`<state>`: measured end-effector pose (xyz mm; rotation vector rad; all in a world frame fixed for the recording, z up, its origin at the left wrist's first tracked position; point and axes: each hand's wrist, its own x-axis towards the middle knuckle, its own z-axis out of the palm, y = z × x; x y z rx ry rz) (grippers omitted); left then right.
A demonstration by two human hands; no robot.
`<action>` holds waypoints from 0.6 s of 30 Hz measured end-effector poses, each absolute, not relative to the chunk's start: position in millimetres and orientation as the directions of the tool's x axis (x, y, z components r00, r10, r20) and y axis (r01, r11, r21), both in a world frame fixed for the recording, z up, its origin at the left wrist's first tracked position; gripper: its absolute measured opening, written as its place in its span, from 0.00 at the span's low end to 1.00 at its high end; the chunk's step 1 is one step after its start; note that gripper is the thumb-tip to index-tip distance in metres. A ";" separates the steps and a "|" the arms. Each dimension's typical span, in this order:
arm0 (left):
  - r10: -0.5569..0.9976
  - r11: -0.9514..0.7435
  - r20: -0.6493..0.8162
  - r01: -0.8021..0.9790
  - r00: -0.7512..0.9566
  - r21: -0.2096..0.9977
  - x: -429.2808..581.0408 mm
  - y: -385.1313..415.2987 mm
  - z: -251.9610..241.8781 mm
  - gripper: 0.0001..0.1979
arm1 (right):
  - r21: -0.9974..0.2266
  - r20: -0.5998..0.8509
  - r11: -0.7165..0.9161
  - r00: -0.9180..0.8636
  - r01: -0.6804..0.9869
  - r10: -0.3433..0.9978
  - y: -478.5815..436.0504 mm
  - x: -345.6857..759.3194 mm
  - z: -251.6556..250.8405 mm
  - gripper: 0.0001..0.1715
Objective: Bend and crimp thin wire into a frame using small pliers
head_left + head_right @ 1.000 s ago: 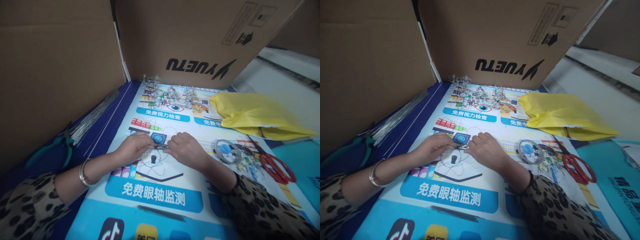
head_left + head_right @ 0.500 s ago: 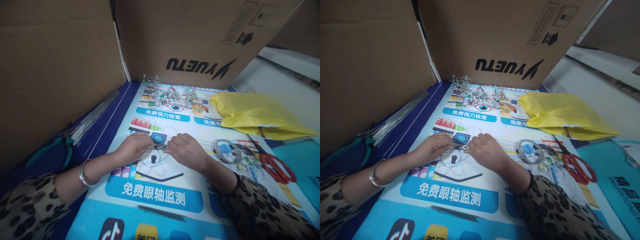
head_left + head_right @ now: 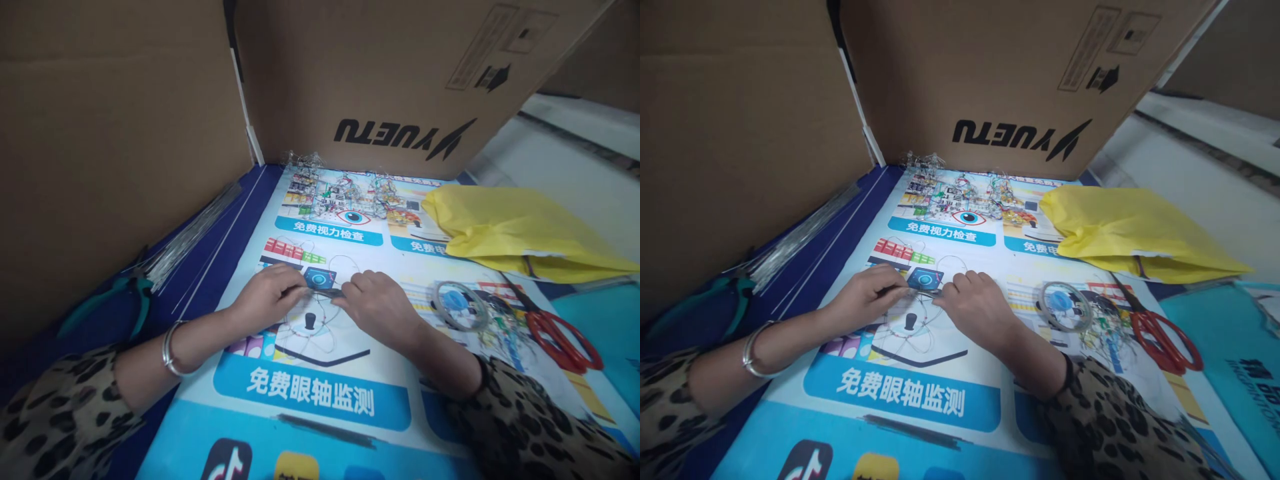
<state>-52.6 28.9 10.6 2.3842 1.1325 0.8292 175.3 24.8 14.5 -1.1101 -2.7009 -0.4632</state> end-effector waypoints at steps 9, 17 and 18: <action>0.813 -0.579 0.331 0.610 0.479 0.541 -52.9 27.7 9.8 0.06 | 0.154 0.252 0.645 -0.661 0.748 0.707 19.5 179.6 19.4 0.17; 0.733 -0.679 0.429 0.526 0.528 0.512 -57.7 22.8 9.8 0.06 | 0.134 0.265 0.681 -0.689 0.720 0.675 16.6 175.6 16.3 0.18; 0.725 -0.688 0.441 0.518 0.529 0.509 -58.1 22.5 9.8 0.06 | 0.133 0.271 0.685 -0.691 0.716 0.670 16.6 175.6 16.0 0.18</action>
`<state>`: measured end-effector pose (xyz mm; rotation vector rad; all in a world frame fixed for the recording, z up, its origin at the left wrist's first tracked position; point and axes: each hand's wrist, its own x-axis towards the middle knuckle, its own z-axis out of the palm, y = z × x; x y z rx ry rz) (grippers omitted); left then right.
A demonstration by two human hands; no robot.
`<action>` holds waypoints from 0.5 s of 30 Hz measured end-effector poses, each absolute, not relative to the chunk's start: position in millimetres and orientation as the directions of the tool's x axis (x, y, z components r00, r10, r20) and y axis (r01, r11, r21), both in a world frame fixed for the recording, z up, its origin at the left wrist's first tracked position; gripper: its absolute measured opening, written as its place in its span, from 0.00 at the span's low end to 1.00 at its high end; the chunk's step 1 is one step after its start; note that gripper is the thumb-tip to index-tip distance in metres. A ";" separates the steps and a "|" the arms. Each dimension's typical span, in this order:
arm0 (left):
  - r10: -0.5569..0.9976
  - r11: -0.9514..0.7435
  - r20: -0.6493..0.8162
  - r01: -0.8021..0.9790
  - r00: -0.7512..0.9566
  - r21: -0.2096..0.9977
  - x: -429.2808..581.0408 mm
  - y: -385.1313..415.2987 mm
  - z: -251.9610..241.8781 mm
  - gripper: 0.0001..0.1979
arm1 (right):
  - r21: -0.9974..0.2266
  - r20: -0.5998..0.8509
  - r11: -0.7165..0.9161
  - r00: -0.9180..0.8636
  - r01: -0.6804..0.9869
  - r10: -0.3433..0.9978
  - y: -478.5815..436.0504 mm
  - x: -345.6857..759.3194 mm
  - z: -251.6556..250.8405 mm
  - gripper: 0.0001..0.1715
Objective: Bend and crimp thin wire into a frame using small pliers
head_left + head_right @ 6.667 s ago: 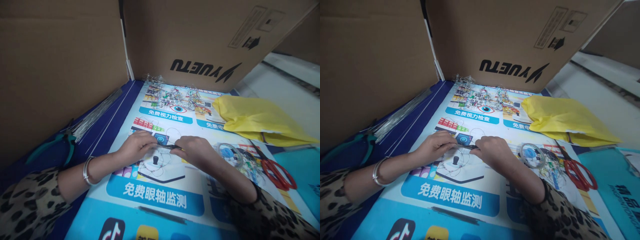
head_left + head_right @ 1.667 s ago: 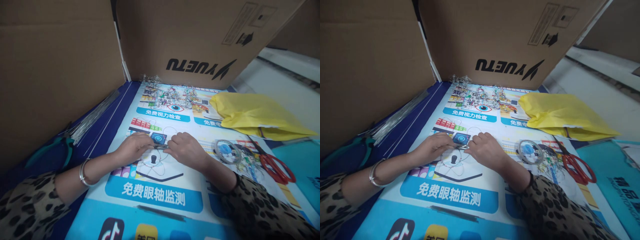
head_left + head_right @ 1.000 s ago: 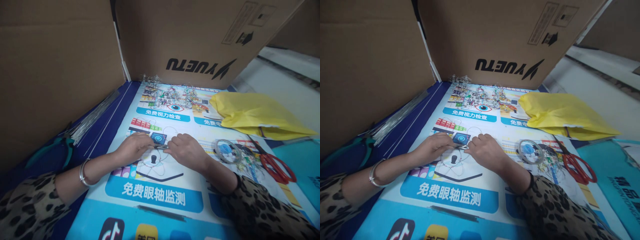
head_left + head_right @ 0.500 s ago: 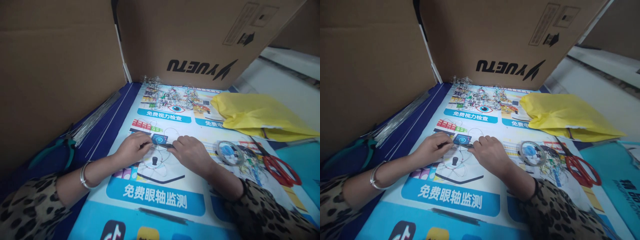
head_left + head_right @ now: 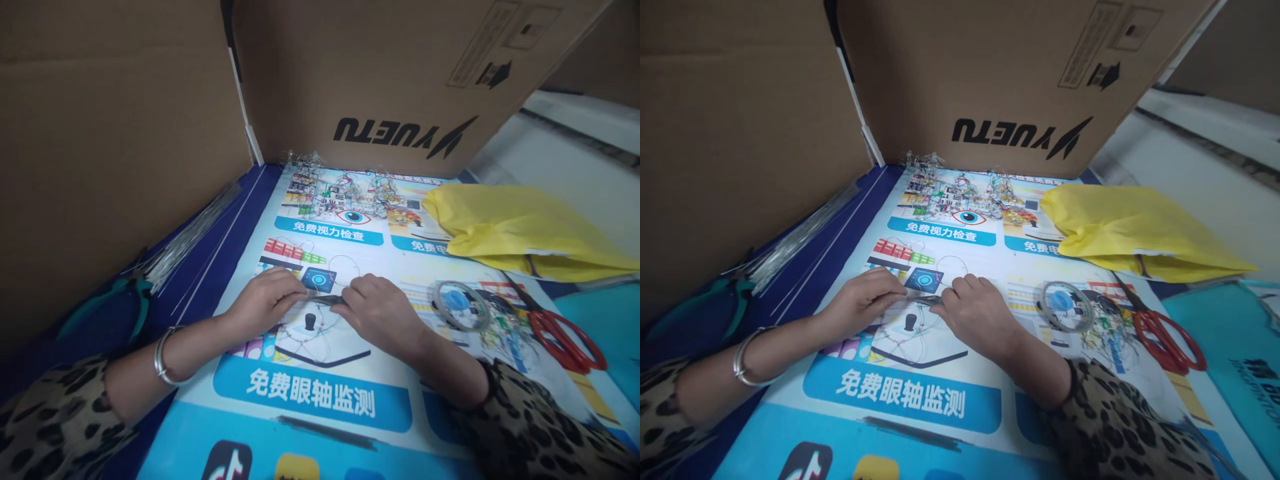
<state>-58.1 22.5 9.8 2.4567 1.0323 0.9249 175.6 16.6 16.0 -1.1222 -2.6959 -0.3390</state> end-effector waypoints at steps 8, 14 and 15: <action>0.676 -0.733 0.445 0.474 0.587 0.488 -59.0 22.7 10.8 0.08 | 0.159 0.296 0.697 -0.707 0.699 0.642 16.0 175.5 16.6 0.18; 0.649 -0.756 0.459 0.444 0.607 0.481 -60.0 22.7 9.9 0.08 | 0.173 0.311 0.698 -0.711 0.695 0.631 14.9 173.9 17.1 0.19; 0.643 -0.761 0.464 0.439 0.610 0.477 -60.1 22.5 9.5 0.08 | 0.174 0.312 0.699 -0.712 0.693 0.629 14.7 173.5 17.0 0.19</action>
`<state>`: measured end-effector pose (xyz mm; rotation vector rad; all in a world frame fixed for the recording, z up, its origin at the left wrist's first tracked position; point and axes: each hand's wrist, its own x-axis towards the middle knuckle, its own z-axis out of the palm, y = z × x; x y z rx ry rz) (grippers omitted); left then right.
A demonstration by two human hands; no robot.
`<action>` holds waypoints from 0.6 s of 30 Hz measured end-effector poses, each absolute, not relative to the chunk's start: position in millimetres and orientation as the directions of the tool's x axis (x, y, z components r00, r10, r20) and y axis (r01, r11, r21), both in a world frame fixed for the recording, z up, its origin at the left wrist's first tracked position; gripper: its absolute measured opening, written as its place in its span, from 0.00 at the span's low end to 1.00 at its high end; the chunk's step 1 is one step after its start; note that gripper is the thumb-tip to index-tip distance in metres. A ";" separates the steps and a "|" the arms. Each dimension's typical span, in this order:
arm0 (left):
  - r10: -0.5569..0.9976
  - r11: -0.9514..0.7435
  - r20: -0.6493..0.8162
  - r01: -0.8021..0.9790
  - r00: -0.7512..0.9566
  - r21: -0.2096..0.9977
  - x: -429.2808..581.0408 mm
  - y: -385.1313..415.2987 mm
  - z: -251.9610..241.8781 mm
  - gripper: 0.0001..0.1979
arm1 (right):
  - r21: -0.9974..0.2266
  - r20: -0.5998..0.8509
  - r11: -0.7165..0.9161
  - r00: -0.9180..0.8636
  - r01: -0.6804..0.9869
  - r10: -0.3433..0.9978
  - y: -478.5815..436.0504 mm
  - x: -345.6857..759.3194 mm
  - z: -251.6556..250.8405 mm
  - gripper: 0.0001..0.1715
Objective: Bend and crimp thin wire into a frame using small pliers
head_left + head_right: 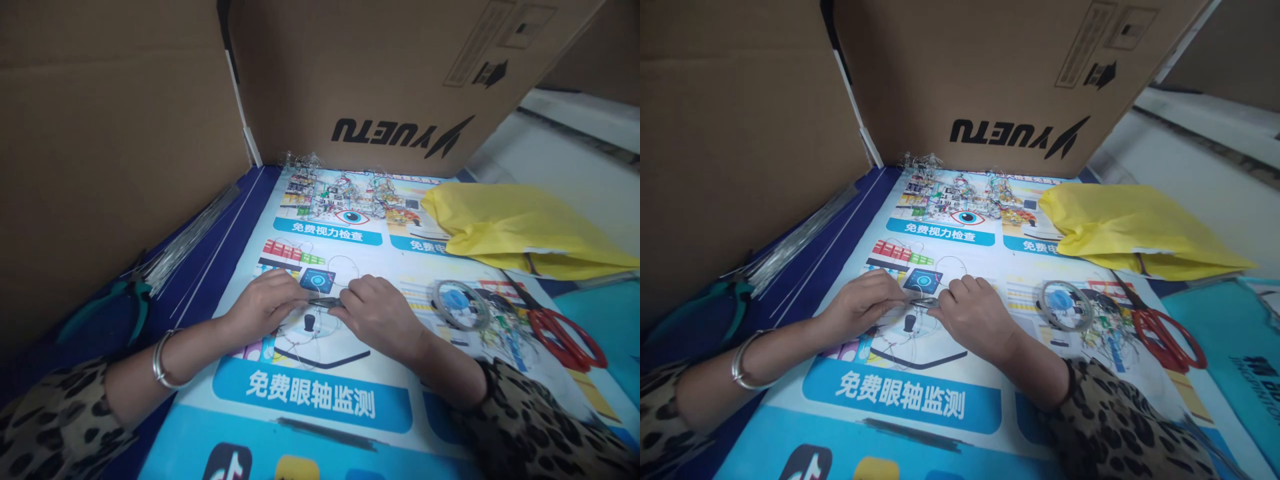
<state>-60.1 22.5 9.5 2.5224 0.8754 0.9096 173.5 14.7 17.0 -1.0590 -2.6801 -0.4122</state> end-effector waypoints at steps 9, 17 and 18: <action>0.641 -0.765 0.443 0.475 0.627 0.435 -59.0 21.6 7.1 0.07 | 0.217 0.334 0.706 -0.731 0.674 0.595 13.4 169.3 17.0 0.18; 0.644 -0.762 0.400 0.503 0.652 0.407 -59.2 20.9 6.7 0.08 | 0.228 0.322 0.724 -0.752 0.651 0.574 13.6 168.9 15.4 0.17; 0.647 -0.760 0.397 0.508 0.652 0.405 -59.1 20.9 6.5 0.08 | 0.232 0.320 0.725 -0.755 0.648 0.573 13.6 168.8 15.1 0.17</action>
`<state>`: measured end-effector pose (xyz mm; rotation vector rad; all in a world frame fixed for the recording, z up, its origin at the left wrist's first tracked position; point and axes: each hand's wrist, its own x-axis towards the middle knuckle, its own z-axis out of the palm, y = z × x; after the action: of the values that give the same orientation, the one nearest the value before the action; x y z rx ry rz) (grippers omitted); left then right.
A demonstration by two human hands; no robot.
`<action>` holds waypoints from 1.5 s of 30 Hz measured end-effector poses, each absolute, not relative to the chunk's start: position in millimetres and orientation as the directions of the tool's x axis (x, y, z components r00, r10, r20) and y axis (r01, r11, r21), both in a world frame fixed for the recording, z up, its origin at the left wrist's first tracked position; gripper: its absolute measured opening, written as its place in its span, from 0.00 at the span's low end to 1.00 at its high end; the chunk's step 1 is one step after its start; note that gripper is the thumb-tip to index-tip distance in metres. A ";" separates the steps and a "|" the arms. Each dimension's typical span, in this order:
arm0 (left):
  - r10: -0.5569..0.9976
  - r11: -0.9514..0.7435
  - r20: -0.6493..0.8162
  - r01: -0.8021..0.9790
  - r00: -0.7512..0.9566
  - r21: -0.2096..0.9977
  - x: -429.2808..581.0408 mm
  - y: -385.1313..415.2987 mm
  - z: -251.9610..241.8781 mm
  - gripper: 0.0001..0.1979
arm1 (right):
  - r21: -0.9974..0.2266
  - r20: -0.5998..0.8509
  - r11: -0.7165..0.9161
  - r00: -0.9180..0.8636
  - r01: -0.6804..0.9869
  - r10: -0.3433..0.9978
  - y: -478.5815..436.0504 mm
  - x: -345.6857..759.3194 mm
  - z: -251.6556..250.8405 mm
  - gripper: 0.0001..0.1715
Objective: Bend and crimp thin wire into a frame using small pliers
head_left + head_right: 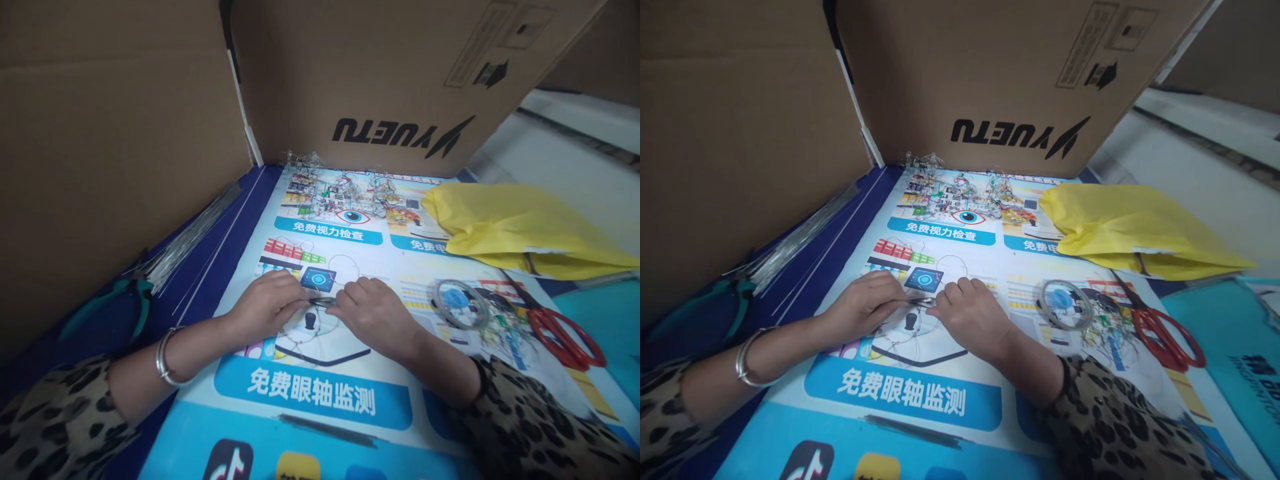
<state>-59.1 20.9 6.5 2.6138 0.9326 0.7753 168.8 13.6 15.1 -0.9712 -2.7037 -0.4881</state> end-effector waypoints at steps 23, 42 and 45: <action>0.745 -0.663 0.385 0.542 0.545 0.516 -58.5 22.1 8.6 0.07 | 0.233 0.300 0.711 -0.744 0.664 0.597 22.7 174.9 16.9 0.17; 0.726 -0.686 0.409 0.550 0.552 0.476 -59.6 21.7 6.1 0.07 | 0.148 0.249 0.690 -0.702 0.708 0.667 19.9 178.0 14.8 0.18; 0.711 -0.702 0.418 0.540 0.565 0.464 -60.6 22.2 4.7 0.07 | 0.151 0.250 0.696 -0.709 0.702 0.660 20.2 177.6 14.1 0.19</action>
<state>-60.6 22.2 4.7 2.5171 1.0331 0.8598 177.6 20.2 14.1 -1.1045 -2.7279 -0.3518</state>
